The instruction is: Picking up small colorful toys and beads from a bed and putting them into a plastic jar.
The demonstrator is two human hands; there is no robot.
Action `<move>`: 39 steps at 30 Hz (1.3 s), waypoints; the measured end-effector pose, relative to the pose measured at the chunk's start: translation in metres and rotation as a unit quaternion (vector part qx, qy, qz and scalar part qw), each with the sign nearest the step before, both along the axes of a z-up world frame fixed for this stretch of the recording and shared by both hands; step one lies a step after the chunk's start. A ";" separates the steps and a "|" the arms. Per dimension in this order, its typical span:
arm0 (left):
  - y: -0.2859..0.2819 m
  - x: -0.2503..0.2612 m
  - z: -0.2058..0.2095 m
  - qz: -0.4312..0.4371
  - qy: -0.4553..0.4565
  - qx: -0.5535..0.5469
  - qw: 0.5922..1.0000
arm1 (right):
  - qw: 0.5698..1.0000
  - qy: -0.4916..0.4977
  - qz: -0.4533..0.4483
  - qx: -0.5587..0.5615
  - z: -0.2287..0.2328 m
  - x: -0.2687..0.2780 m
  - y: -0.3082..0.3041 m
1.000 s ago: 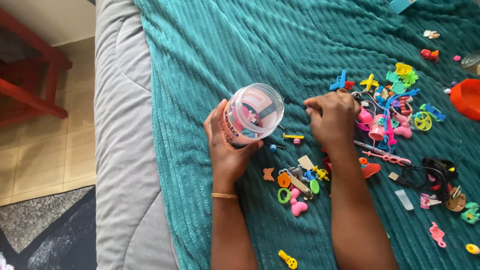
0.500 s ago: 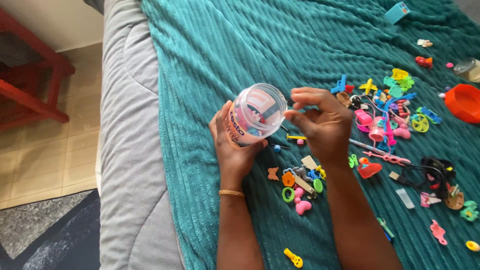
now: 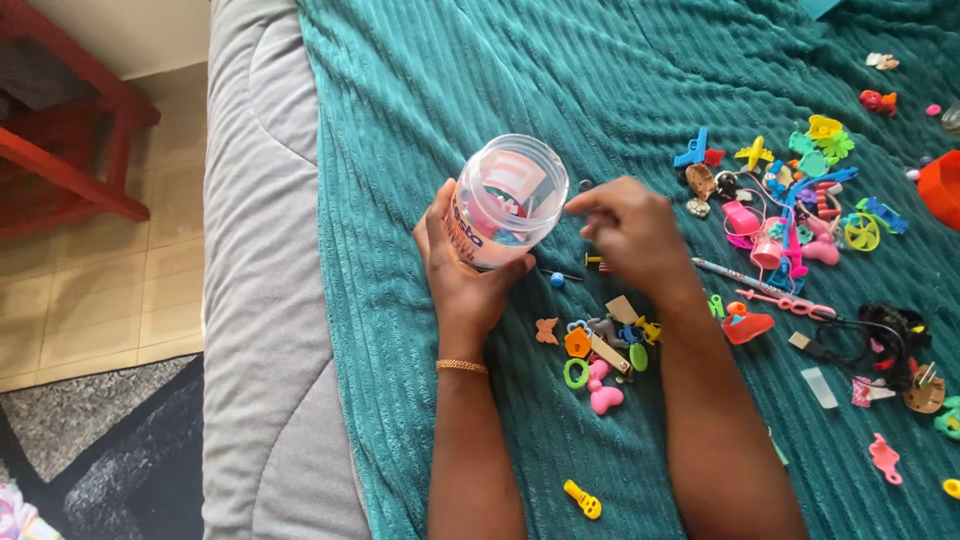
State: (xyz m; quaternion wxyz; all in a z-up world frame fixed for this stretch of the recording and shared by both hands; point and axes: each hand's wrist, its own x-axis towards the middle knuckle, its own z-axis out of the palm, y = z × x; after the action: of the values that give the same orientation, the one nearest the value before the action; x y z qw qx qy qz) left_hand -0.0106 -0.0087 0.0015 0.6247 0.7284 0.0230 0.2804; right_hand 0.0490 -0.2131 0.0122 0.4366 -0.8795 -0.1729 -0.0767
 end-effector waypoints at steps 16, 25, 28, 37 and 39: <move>0.000 0.000 -0.003 -0.013 -0.003 -0.008 1.000 | 0.976 0.125 0.092 -0.153 0.003 -0.005 0.007; -0.002 -0.004 0.012 -0.024 -0.028 0.028 0.999 | 0.861 0.168 -0.047 0.477 0.022 0.001 -0.017; -0.006 -0.004 0.016 -0.025 -0.006 0.051 0.998 | 0.780 0.099 0.000 0.618 0.050 -0.018 0.010; -0.009 -0.003 0.013 -0.031 0.043 0.012 0.999 | 0.973 -0.130 0.076 0.176 0.062 -0.042 0.040; -0.007 0.000 0.012 -0.013 0.065 0.014 0.998 | 0.944 -0.049 0.101 0.310 0.059 -0.038 0.025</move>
State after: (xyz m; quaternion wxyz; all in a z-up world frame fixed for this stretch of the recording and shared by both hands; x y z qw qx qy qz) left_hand -0.0111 -0.0160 0.0138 0.6156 0.7537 0.0501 0.2246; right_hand 0.0108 -0.1877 0.0709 0.6842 -0.6738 -0.2496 -0.1248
